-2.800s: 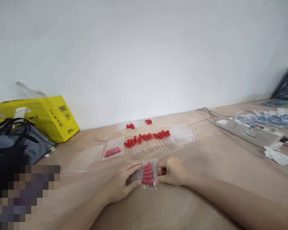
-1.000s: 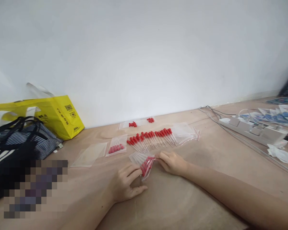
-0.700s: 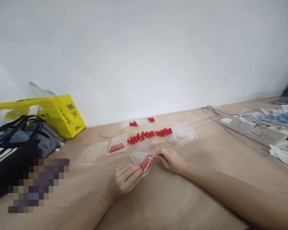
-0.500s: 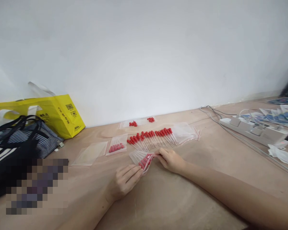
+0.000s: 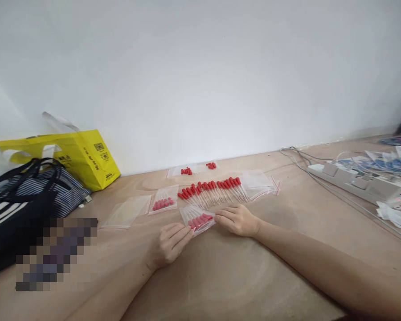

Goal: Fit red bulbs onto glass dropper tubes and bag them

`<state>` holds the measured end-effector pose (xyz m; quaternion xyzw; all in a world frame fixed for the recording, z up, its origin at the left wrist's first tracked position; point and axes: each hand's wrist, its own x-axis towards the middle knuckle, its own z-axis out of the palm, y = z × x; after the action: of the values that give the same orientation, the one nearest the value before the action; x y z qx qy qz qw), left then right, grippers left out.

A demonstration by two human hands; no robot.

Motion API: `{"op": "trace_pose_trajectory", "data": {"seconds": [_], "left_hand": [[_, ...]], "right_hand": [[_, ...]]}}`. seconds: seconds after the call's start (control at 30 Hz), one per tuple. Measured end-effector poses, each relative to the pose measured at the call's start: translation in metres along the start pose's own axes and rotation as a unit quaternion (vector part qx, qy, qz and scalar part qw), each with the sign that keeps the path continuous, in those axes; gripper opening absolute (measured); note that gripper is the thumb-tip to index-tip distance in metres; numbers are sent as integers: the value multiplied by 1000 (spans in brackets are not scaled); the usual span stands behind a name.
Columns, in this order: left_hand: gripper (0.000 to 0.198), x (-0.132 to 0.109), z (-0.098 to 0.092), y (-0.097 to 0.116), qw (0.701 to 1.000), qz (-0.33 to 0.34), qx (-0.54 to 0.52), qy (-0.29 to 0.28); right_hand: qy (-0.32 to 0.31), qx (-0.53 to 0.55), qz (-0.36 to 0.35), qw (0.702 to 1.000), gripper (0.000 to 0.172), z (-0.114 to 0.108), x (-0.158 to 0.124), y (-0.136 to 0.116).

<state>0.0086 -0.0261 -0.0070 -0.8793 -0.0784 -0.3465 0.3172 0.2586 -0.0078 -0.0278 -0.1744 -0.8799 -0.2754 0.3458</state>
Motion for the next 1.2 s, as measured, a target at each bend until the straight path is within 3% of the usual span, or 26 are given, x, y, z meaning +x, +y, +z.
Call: {"op": "trace_pose_trajectory", "data": {"seconds": [0.23,1.2], "left_hand": [[11,11,0,-3,1000,15,-19,1],[10,21,24,4,1000,-6,-5,-1]], "right_hand": [[44,-43,-67,996,23,1,8,-1],[28,-22,-58,998,17,2,12,-6]]}}
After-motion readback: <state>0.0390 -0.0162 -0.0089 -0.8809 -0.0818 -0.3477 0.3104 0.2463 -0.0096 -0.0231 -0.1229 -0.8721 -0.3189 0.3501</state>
